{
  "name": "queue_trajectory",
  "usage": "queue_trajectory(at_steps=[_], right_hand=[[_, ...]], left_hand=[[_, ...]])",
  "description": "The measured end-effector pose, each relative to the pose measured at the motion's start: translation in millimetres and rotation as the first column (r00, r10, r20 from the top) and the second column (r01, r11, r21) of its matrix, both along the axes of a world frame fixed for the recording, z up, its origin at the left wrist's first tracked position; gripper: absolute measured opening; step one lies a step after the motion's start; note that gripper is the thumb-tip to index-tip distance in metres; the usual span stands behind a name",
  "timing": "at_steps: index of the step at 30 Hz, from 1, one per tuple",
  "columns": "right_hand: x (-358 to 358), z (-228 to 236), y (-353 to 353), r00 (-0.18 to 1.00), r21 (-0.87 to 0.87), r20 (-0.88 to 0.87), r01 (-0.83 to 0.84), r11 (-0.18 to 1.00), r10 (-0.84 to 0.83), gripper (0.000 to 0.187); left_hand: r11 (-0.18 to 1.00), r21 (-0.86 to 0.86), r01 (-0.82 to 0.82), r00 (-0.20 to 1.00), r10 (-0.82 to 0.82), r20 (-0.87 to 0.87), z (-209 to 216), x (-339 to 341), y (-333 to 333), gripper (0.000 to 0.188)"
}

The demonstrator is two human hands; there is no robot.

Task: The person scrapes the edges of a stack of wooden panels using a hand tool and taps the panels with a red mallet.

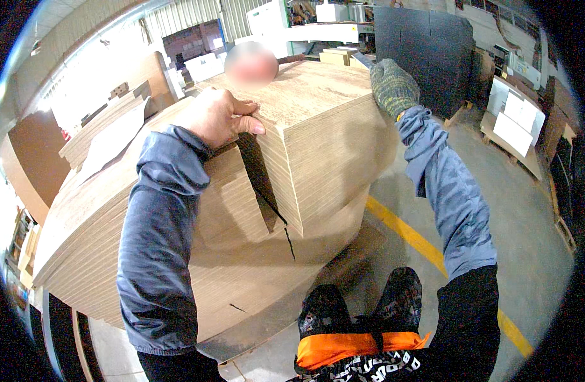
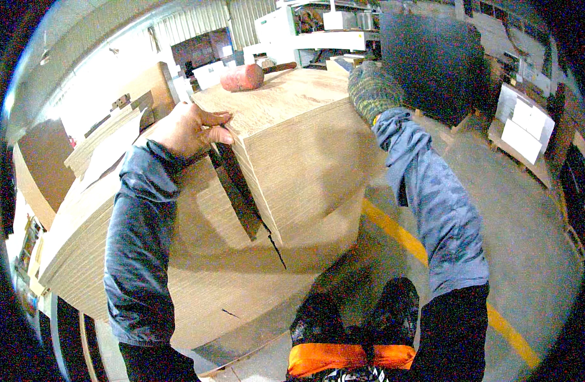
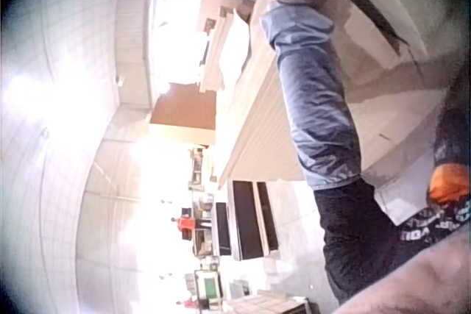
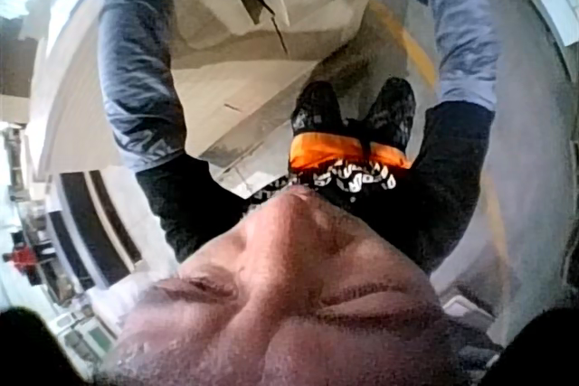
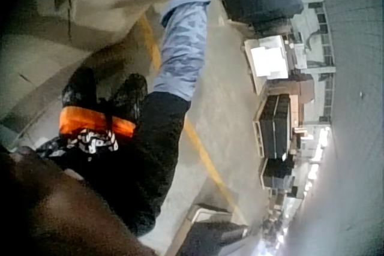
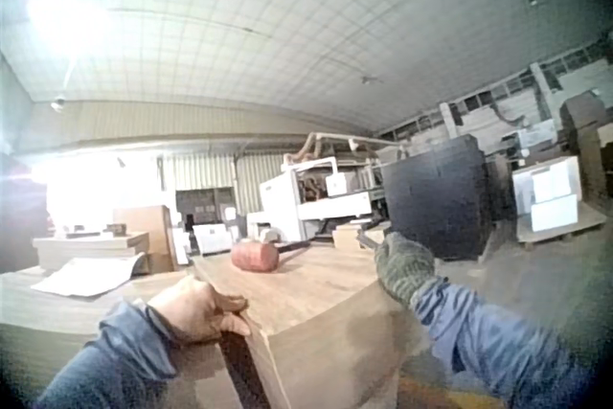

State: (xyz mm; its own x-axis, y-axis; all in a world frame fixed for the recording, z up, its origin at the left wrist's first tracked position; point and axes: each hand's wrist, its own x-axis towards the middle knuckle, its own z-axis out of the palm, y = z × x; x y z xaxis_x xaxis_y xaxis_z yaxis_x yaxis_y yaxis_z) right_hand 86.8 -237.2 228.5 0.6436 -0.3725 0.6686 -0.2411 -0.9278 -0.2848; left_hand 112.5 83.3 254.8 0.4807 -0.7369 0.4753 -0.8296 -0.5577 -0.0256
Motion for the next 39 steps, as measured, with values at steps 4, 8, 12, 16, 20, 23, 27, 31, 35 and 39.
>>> queue_trajectory(at_steps=[4, 8, 12, 16, 20, 23, 27, 31, 35, 39], right_hand=[[5.8, -0.9, -13.6, 0.998, 0.010, -0.044, 0.043, 0.999, -0.043, 0.037], [20.5, -3.5, -41.2, 0.998, 0.037, -0.055, 0.010, 0.999, -0.008, 0.037], [23.9, -0.3, -22.2, 0.998, -0.041, -0.055, -0.038, 0.998, 0.036, 0.039], [17.9, -11.2, -30.2, 1.000, -0.007, -0.004, 0.020, 1.000, -0.020, 0.041], [18.4, -18.9, -40.5, 0.992, -0.035, 0.125, 0.022, 0.999, -0.018, 0.041], [19.9, -21.0, -37.9, 0.973, -0.011, 0.228, 0.050, 0.999, -0.046, 0.040], [9.1, -37.0, -9.6, 0.775, -0.100, 0.627, -0.023, 0.995, 0.081, 0.030], [-56.9, -103.1, 47.9, 0.798, -0.718, 0.328, -0.137, 0.682, 0.505, 0.024], [-112.8, -187.0, 92.9, 0.853, -0.785, -0.208, -0.437, 0.439, 0.478, 0.026], [-113.6, -231.0, 96.4, 0.707, -0.382, -0.400, -0.707, 0.595, 0.583, 0.025]], left_hand=[[0.999, -0.004, 0.042, 0.999, -0.042, -0.025, 0.0, -6.4, -7.1, 0.051], [1.000, 0.013, -0.003, 1.000, 0.003, -0.023, 4.6, -9.4, -10.3, 0.053], [1.000, 0.003, -0.028, 0.999, 0.028, 0.043, 10.4, -12.5, 8.6, 0.055], [0.995, 0.027, -0.098, 0.992, 0.100, -0.076, 3.2, -8.7, -5.6, 0.055], [1.000, -0.016, 0.009, 1.000, -0.010, -0.021, 4.5, -4.1, -4.1, 0.057], [1.000, 0.007, -0.008, 1.000, 0.008, -0.024, 4.3, -2.6, -3.7, 0.058], [0.998, 0.042, -0.037, 0.999, 0.037, -0.020, 8.4, -7.1, 0.9, 0.059], [0.996, 0.070, -0.055, 0.998, 0.057, -0.014, 13.1, -15.8, 5.3, 0.055], [0.997, 0.071, 0.020, 0.999, -0.022, 0.038, 9.7, 3.4, 2.9, 0.056], [0.996, 0.090, -0.009, 0.998, 0.015, -0.057, 11.9, -9.6, -5.3, 0.046]])
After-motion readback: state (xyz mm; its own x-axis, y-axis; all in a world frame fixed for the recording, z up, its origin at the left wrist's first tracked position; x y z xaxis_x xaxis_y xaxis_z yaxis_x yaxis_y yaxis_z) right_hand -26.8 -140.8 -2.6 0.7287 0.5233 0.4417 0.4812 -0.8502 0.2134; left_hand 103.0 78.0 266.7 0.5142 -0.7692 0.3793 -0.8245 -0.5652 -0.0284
